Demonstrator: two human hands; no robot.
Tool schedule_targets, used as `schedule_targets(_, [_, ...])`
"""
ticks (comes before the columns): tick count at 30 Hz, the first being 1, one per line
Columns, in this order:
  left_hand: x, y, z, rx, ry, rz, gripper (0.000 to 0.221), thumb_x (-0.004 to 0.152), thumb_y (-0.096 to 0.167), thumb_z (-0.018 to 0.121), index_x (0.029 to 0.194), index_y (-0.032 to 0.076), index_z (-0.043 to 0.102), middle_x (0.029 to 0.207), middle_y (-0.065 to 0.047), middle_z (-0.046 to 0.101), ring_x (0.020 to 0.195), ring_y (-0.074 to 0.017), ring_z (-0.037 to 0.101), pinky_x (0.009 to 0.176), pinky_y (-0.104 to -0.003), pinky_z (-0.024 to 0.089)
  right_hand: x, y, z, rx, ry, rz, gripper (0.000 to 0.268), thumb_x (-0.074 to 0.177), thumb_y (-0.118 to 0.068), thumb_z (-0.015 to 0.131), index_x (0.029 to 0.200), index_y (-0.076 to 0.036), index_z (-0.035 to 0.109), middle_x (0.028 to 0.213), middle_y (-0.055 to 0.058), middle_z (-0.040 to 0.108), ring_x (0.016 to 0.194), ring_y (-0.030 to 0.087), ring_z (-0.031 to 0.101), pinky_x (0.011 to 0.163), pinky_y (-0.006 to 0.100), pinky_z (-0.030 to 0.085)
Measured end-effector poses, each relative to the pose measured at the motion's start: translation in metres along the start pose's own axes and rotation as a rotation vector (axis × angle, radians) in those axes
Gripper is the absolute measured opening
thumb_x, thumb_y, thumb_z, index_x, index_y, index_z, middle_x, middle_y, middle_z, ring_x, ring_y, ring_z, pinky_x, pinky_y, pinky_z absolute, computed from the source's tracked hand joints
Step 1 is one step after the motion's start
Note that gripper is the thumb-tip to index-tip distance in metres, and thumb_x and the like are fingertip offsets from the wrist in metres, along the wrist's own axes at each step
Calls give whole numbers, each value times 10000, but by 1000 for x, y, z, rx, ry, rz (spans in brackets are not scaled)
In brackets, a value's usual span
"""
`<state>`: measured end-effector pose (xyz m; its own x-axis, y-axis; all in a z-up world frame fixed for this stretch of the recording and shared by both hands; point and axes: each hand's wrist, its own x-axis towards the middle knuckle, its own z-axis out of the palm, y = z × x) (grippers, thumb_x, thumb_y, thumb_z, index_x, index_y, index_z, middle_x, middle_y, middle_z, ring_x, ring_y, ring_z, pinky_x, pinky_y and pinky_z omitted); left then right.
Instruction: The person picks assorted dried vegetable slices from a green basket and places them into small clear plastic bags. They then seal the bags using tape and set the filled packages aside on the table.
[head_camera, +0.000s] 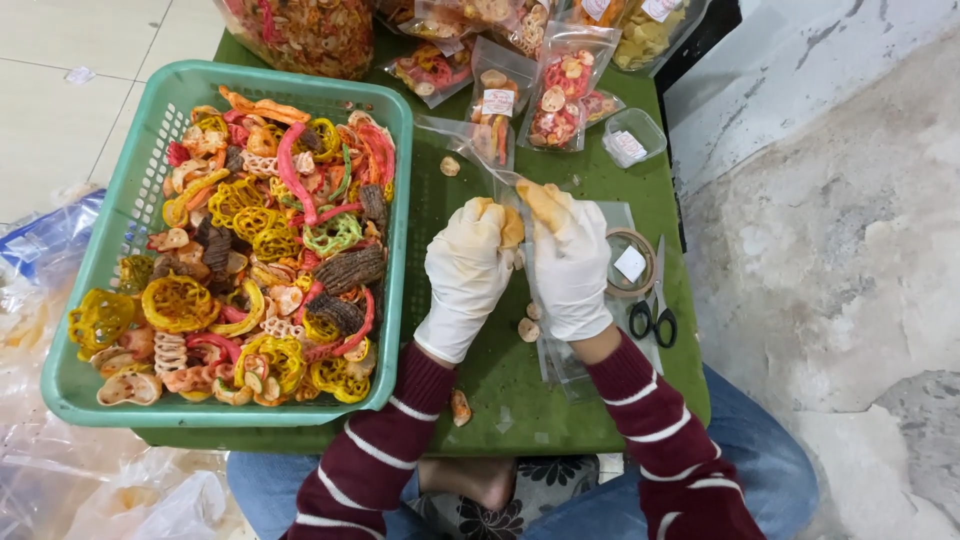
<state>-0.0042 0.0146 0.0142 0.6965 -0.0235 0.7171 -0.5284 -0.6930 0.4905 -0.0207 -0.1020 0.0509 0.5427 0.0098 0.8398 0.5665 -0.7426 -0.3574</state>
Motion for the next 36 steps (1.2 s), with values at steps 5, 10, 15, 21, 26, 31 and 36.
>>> schedule_targets(5, [-6, -8, 24, 355, 94, 155, 140, 737, 224, 615, 751, 200, 478, 811, 27, 468, 699, -162, 546, 587, -265, 495, 8, 9, -14, 479, -196, 399, 222, 884, 65, 582, 1086, 27, 664, 1074, 166, 678, 1054, 229, 619, 940, 374, 492])
schedule_targets(10, [-4, -9, 26, 456, 122, 185, 99, 738, 166, 601, 757, 182, 505, 767, 25, 435, 656, -164, 524, 549, -260, 473, 14, -5, -22, 593, -354, 569, 253, 917, -37, 612, 1163, 16, 635, 1121, 151, 670, 1078, 169, 595, 955, 374, 485])
schedule_targets(15, [-7, -12, 31, 398, 106, 218, 96, 727, 159, 596, 755, 171, 505, 807, 13, 457, 684, -168, 526, 563, -254, 466, 12, 1, -25, 683, -436, 564, 380, 1009, -240, 450, 1244, 31, 577, 1241, 198, 595, 1187, 213, 526, 1068, 412, 412])
schedule_targets(21, [-7, -10, 28, 422, 99, 205, 118, 700, 156, 600, 761, 173, 500, 779, 13, 418, 681, -177, 509, 563, -263, 460, 24, -28, -31, 703, -432, 562, 380, 1015, -124, 417, 1240, 176, 479, 1248, 330, 522, 1201, 202, 433, 1062, 431, 390])
schedule_targets(26, [-8, -12, 30, 346, 60, 245, 161, 679, 183, 645, 766, 166, 510, 789, 2, 424, 698, -184, 517, 577, -265, 474, 18, -1, -28, 844, -616, 586, 468, 1017, -178, 415, 1338, 156, 343, 1322, 276, 451, 1206, 151, 397, 1116, 351, 320])
schedule_targets(31, [-8, -8, 31, 333, 59, 277, 198, 663, 208, 684, 778, 165, 528, 804, -5, 426, 708, -187, 506, 589, -275, 475, 11, 9, -24, 800, -753, 538, 570, 1015, -292, 404, 1372, 147, 342, 1303, 256, 494, 1162, 177, 483, 1055, 233, 385])
schedule_targets(36, [-2, 2, 25, 328, 76, 396, 166, 674, 122, 657, 716, 185, 509, 767, -5, 401, 657, -192, 487, 553, -274, 469, 5, -2, -19, 1349, -491, 1083, 866, 854, -687, 312, 1509, -122, 266, 1528, 96, 320, 1303, 149, 445, 1062, 238, 394])
